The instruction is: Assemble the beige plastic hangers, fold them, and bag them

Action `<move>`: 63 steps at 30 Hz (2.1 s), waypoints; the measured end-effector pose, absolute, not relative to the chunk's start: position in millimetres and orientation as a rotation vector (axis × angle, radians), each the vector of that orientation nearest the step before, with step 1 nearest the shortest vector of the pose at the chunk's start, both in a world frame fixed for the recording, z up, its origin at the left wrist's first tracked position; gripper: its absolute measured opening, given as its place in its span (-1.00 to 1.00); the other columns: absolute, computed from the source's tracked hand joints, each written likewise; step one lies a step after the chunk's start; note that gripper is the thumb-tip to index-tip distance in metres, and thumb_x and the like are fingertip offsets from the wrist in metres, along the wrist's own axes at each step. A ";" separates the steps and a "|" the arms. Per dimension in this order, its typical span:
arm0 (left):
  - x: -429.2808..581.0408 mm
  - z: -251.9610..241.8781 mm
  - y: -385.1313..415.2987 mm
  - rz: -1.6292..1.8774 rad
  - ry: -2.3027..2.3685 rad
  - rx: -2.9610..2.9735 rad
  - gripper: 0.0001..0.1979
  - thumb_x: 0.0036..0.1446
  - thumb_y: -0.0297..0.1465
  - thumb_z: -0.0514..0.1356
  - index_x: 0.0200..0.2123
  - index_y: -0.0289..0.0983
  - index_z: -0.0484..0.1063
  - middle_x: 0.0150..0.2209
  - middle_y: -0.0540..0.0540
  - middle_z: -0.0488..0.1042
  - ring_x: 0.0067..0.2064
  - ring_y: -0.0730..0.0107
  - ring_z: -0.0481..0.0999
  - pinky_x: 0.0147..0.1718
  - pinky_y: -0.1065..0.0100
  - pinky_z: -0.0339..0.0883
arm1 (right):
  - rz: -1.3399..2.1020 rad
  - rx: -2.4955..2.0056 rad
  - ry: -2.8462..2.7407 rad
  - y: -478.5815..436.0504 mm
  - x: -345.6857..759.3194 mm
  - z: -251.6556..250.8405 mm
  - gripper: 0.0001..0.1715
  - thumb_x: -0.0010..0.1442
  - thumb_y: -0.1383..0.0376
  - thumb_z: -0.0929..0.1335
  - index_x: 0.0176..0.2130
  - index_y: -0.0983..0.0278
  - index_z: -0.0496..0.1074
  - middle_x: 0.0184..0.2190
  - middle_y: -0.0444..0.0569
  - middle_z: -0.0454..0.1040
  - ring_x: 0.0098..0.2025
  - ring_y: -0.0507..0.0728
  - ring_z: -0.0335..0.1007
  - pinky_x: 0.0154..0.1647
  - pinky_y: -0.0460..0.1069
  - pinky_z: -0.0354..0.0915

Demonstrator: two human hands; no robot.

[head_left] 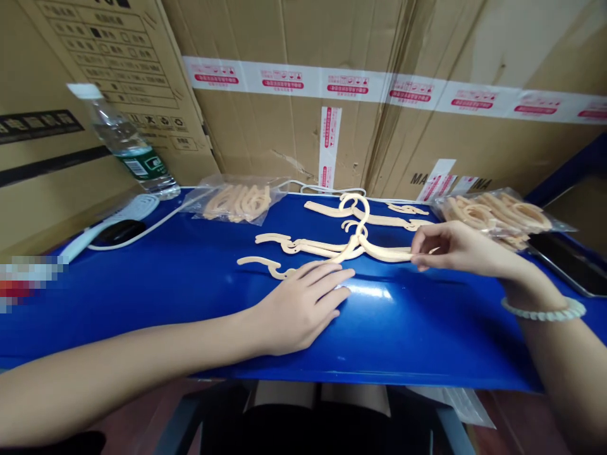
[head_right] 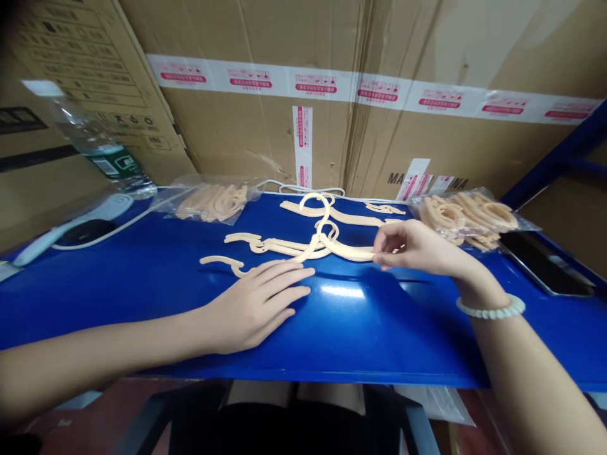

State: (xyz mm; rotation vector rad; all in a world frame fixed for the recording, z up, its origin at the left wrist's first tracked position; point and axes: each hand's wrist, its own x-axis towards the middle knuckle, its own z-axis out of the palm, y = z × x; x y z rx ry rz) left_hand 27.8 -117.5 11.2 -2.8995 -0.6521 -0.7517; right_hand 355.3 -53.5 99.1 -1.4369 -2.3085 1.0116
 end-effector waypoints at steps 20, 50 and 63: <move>26.1 15.1 -115.1 -0.589 -0.812 -3.072 -0.59 0.38 -0.27 0.09 0.19 -0.33 0.40 0.32 -0.41 0.29 0.33 -0.18 0.27 0.26 -0.16 0.20 | 0.303 -1.518 -2.486 -43.6 373.0 93.8 -0.63 0.12 0.08 0.37 -0.17 0.25 0.56 -0.43 -0.04 0.51 -0.43 0.10 0.37 -0.40 -0.03 0.23; 24.3 15.6 -108.0 -0.550 -0.890 -3.154 -0.59 0.36 -0.21 0.12 0.18 -0.25 0.39 0.34 -0.37 0.25 0.39 -0.20 0.18 0.31 -0.21 0.10 | 0.385 -1.821 -2.624 -35.7 384.4 88.3 -0.80 0.08 0.15 0.37 -0.37 0.23 0.49 -0.47 -0.08 0.50 -0.44 0.10 0.39 -0.44 -0.05 0.17; 21.6 13.6 -102.7 -0.653 -0.745 -3.246 -0.62 0.36 -0.27 0.13 0.18 -0.27 0.39 0.33 -0.33 0.30 0.40 -0.11 0.19 0.35 -0.16 0.09 | 0.060 -1.810 -2.443 -37.9 395.1 99.9 -0.66 0.24 0.12 0.27 -0.25 0.31 0.49 -0.40 0.09 0.54 -0.39 0.19 0.38 -0.35 0.03 0.18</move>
